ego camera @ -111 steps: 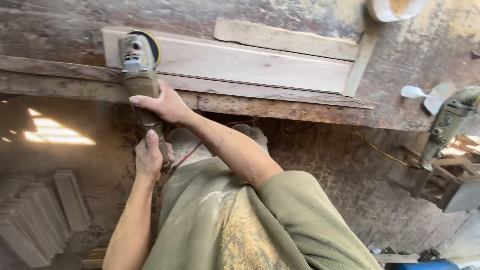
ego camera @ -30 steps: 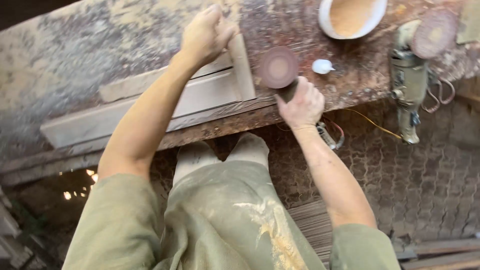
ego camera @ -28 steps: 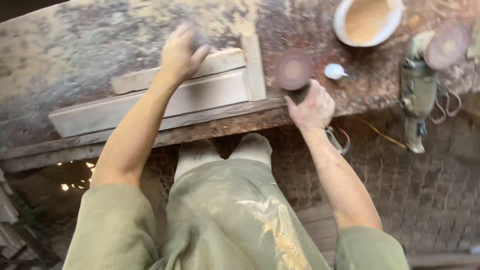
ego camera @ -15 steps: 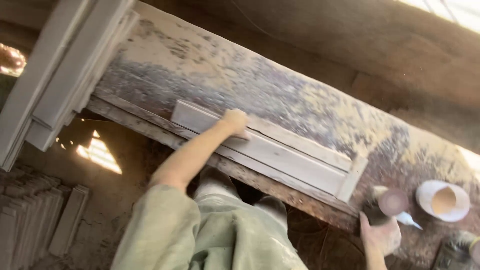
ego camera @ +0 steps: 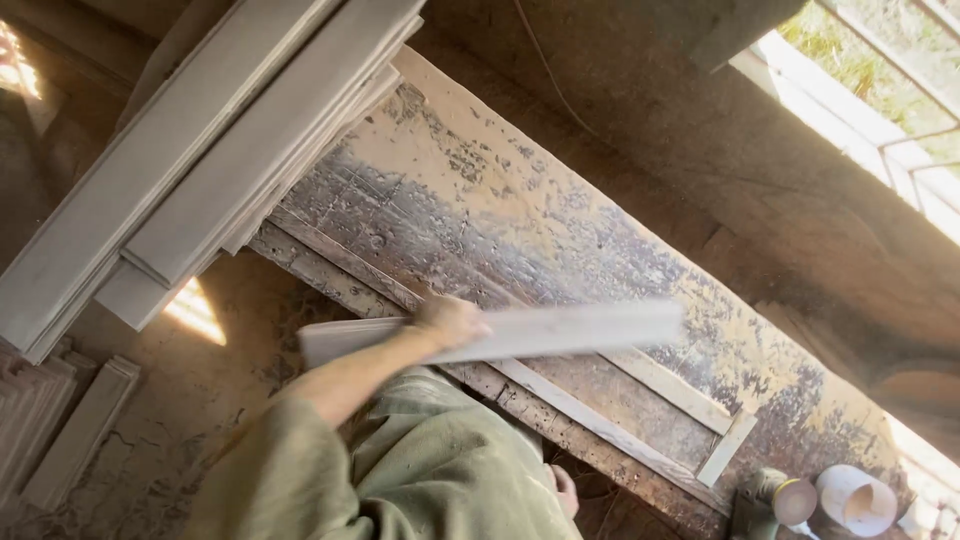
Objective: Sanding wooden panels using a handheld power sander and applying adhesive or finish.
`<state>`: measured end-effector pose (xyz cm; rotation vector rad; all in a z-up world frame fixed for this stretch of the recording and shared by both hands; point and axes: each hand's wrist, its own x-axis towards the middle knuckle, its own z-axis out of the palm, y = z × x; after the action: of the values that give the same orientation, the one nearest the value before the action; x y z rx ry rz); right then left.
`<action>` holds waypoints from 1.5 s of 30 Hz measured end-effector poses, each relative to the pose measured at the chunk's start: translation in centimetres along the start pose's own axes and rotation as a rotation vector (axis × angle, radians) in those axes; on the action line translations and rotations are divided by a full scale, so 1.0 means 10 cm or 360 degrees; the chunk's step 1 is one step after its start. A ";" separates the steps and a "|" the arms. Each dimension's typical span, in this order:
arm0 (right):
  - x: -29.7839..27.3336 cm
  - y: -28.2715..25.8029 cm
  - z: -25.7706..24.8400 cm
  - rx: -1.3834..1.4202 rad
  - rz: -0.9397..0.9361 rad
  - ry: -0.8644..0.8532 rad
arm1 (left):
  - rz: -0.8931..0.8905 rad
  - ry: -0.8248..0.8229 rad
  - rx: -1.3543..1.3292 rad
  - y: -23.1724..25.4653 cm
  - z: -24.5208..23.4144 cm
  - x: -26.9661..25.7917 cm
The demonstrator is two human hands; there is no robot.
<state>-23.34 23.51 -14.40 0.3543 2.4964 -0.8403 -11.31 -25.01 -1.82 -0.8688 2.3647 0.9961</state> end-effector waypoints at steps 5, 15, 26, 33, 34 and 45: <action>0.33 -0.19 -0.16 -0.0259 0.0117 -0.0568 | -0.0626 0.0678 -0.0407 -1.23 -0.88 -0.78; 1.09 -0.53 -0.67 -0.0894 -0.0144 -0.0839 | -0.1168 0.1320 0.0099 -2.81 -1.79 -1.08; 0.43 -1.53 0.18 -0.1341 -0.1335 -0.1683 | -0.1159 0.0952 0.0116 -2.71 -0.59 -1.67; -1.10 -3.35 1.59 -0.0622 -0.1084 -0.1558 | -0.1366 0.1425 -0.0542 -3.09 -0.11 -2.51; -1.35 -3.60 1.84 -0.0514 -0.1124 -0.1567 | -0.1420 0.1729 -0.0806 -3.09 0.00 -2.64; -2.68 -4.98 5.08 0.0537 -0.0030 -0.1735 | -0.0842 0.1720 -0.3406 -4.09 0.73 -2.52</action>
<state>-1.46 -49.23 -11.22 -0.0437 1.3544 -1.0749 35.81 -32.28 -11.23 -2.8019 0.0817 3.0050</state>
